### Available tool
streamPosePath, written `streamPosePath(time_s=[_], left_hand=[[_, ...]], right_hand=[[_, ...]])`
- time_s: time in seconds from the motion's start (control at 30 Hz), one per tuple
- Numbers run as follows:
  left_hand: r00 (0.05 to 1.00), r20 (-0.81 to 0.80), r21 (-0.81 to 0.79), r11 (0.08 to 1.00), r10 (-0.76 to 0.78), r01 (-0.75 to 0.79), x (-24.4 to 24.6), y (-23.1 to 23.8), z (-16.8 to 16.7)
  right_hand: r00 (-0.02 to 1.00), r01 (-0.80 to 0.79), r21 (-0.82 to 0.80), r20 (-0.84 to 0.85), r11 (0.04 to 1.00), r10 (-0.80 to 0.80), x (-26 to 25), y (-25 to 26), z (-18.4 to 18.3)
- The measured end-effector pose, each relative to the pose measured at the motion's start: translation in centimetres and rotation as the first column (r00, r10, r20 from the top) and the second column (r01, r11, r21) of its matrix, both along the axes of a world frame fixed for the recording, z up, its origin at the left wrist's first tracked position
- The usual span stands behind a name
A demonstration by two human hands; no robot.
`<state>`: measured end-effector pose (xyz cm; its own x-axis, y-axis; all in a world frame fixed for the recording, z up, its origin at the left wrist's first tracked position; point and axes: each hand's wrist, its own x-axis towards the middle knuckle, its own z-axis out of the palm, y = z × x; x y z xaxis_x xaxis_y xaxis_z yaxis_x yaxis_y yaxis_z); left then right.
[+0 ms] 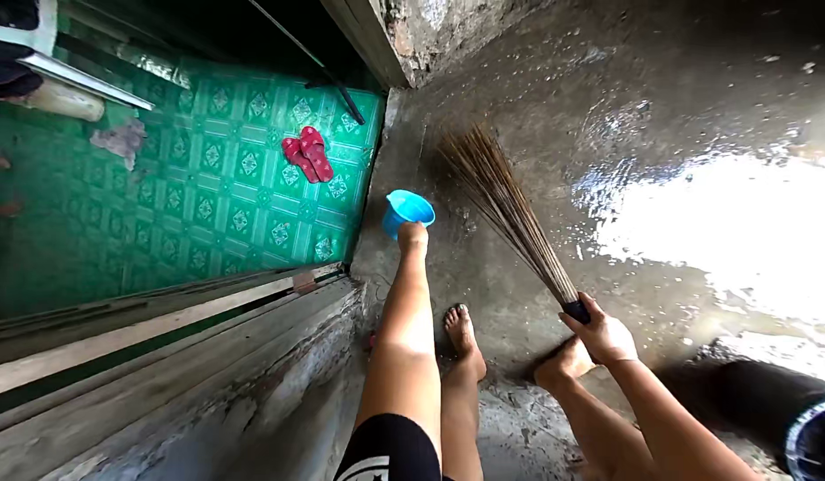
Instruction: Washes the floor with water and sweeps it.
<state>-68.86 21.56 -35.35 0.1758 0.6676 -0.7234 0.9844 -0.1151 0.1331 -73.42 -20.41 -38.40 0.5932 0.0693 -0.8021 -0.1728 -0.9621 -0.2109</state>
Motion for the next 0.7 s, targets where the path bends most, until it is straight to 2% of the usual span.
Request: streamPosePath(time_s=[0.1,0.3,0.4,0.47,0.57,0.63,0.7], left_hand=[[0.990,0.102,-0.016,0.995,0.102,-0.100,2.8,0.1,-0.6],[0.989,0.121,-0.026,0.996,0.089,-0.086,3.3,-1.2,0.5],[0.950,0.201,-0.148,0.966,0.240,-0.212,0.5,-2.8,0.9],[0.890,0.256,-0.223,0.919,0.377,-0.326,-1.4,-3.9,0.9],[0.826,0.248,-0.286,0.853,0.506,-0.436,-2.9,-4.6,1.7],[0.847,0.197,-0.296,0.854,0.494,-0.429,-2.6,-4.1,1.8],[0.907,0.146,-0.287,0.894,0.395,-0.343,-1.2,-2.7,1.5]], right_hand=[[0.998,0.060,0.014,0.019,0.998,-0.060,-0.7,-1.0,0.1],[0.993,0.104,0.018,0.049,0.994,-0.104,-0.7,-2.3,1.8],[0.995,0.086,0.033,0.054,0.996,-0.087,-0.4,-2.8,2.6],[0.994,0.083,0.068,0.064,0.994,-0.088,-0.2,-3.1,2.9],[0.991,0.109,0.109,0.069,0.988,-0.117,-0.6,-3.1,3.7],[0.986,0.141,0.132,0.066,0.981,-0.150,-1.4,-2.9,4.2],[0.984,0.160,0.129,0.058,0.979,-0.168,-2.1,-2.5,4.5]])
